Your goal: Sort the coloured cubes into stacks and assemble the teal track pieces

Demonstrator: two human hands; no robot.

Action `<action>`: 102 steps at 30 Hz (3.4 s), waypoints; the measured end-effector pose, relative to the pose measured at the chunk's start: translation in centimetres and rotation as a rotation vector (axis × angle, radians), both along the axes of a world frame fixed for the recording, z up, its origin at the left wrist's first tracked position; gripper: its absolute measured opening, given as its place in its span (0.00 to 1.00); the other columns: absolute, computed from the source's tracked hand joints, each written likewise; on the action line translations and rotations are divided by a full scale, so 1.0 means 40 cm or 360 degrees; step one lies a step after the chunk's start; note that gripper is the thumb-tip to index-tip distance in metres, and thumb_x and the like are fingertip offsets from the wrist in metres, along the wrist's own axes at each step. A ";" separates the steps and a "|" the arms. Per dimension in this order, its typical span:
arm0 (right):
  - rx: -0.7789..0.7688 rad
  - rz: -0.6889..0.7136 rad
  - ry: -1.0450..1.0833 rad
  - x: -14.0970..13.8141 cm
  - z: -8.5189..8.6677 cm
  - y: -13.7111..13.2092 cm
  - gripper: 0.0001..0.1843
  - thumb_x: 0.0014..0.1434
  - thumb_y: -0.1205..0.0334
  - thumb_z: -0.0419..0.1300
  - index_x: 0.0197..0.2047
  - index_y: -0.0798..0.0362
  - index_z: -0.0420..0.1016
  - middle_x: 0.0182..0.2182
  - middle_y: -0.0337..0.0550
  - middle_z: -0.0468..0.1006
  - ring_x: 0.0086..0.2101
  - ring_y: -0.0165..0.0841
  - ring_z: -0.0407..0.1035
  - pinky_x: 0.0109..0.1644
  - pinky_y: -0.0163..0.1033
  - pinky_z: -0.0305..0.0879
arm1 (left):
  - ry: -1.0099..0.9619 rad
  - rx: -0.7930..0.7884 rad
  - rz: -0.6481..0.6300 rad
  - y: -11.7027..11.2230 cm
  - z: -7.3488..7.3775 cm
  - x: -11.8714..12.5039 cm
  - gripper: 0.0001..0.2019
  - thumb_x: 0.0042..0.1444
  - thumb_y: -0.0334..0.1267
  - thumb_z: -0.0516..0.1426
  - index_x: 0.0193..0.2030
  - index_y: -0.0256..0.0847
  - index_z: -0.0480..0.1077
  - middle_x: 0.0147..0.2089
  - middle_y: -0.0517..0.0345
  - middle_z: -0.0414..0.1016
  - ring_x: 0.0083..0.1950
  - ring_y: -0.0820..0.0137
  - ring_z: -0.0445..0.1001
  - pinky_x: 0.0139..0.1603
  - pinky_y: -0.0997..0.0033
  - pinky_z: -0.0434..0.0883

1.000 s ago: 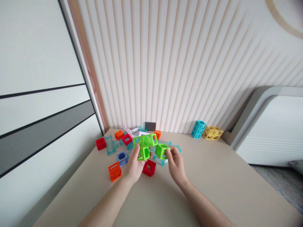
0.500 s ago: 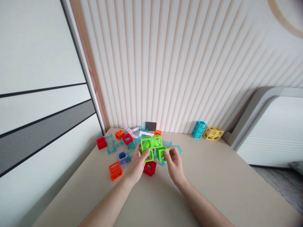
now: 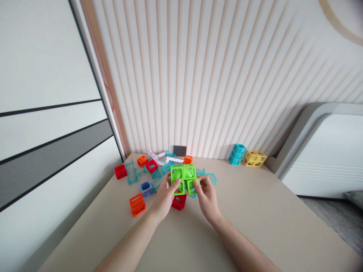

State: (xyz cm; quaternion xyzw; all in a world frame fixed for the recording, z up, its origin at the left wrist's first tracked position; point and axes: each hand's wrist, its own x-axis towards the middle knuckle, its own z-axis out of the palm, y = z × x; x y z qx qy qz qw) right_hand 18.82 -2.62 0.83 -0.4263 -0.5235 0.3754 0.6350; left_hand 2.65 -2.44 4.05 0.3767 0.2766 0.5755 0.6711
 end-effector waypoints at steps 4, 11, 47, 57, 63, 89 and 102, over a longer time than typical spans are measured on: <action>0.0002 0.0005 -0.0004 -0.001 -0.004 -0.001 0.15 0.64 0.47 0.62 0.38 0.50 0.67 0.32 0.38 0.71 0.31 0.31 0.66 0.34 0.34 0.65 | -0.0003 -0.0015 -0.0003 0.000 0.001 0.001 0.19 0.56 0.43 0.67 0.52 0.44 0.69 0.52 0.51 0.79 0.53 0.60 0.78 0.52 0.61 0.75; -0.0013 0.0010 -0.0036 -0.007 -0.015 0.000 0.17 0.64 0.45 0.61 0.38 0.50 0.67 0.33 0.39 0.72 0.33 0.33 0.68 0.36 0.36 0.66 | -0.0008 0.0005 -0.0035 -0.001 0.000 0.000 0.18 0.57 0.42 0.66 0.52 0.45 0.69 0.52 0.53 0.79 0.53 0.61 0.78 0.56 0.59 0.73; 0.0087 0.0148 -0.0054 -0.010 0.008 -0.013 0.19 0.65 0.45 0.59 0.53 0.47 0.68 0.46 0.47 0.77 0.38 0.36 0.74 0.42 0.43 0.75 | 0.0091 0.0044 0.0151 0.013 -0.018 -0.007 0.30 0.48 0.35 0.71 0.57 0.47 0.66 0.48 0.55 0.81 0.50 0.60 0.80 0.55 0.59 0.74; 0.0053 0.0249 0.0015 -0.005 0.003 -0.007 0.20 0.65 0.47 0.61 0.56 0.47 0.70 0.41 0.45 0.77 0.37 0.36 0.72 0.39 0.41 0.74 | 0.0307 0.0120 0.0175 0.007 -0.002 -0.010 0.29 0.48 0.36 0.70 0.56 0.46 0.66 0.49 0.55 0.80 0.50 0.60 0.79 0.50 0.64 0.76; 0.0071 0.0310 0.0052 -0.006 -0.009 -0.003 0.20 0.64 0.48 0.62 0.56 0.45 0.69 0.42 0.43 0.74 0.36 0.34 0.71 0.40 0.41 0.74 | 0.0426 0.0214 0.0206 0.012 -0.012 -0.014 0.29 0.49 0.39 0.69 0.56 0.45 0.64 0.49 0.55 0.79 0.51 0.60 0.79 0.50 0.63 0.75; 0.0030 0.0154 0.0210 -0.019 0.019 -0.007 0.19 0.64 0.44 0.60 0.51 0.47 0.70 0.40 0.43 0.81 0.35 0.36 0.76 0.36 0.39 0.74 | -0.0405 -0.0120 -0.0182 0.012 0.004 -0.011 0.15 0.63 0.47 0.60 0.53 0.43 0.74 0.52 0.55 0.82 0.57 0.59 0.77 0.59 0.57 0.72; 0.0144 -0.0007 -0.0084 -0.008 -0.007 -0.017 0.15 0.67 0.48 0.58 0.49 0.48 0.72 0.44 0.47 0.79 0.44 0.39 0.74 0.47 0.43 0.73 | -0.0524 -0.0322 -0.0436 -0.004 0.013 -0.019 0.17 0.64 0.47 0.58 0.53 0.40 0.77 0.49 0.50 0.83 0.57 0.54 0.77 0.64 0.49 0.67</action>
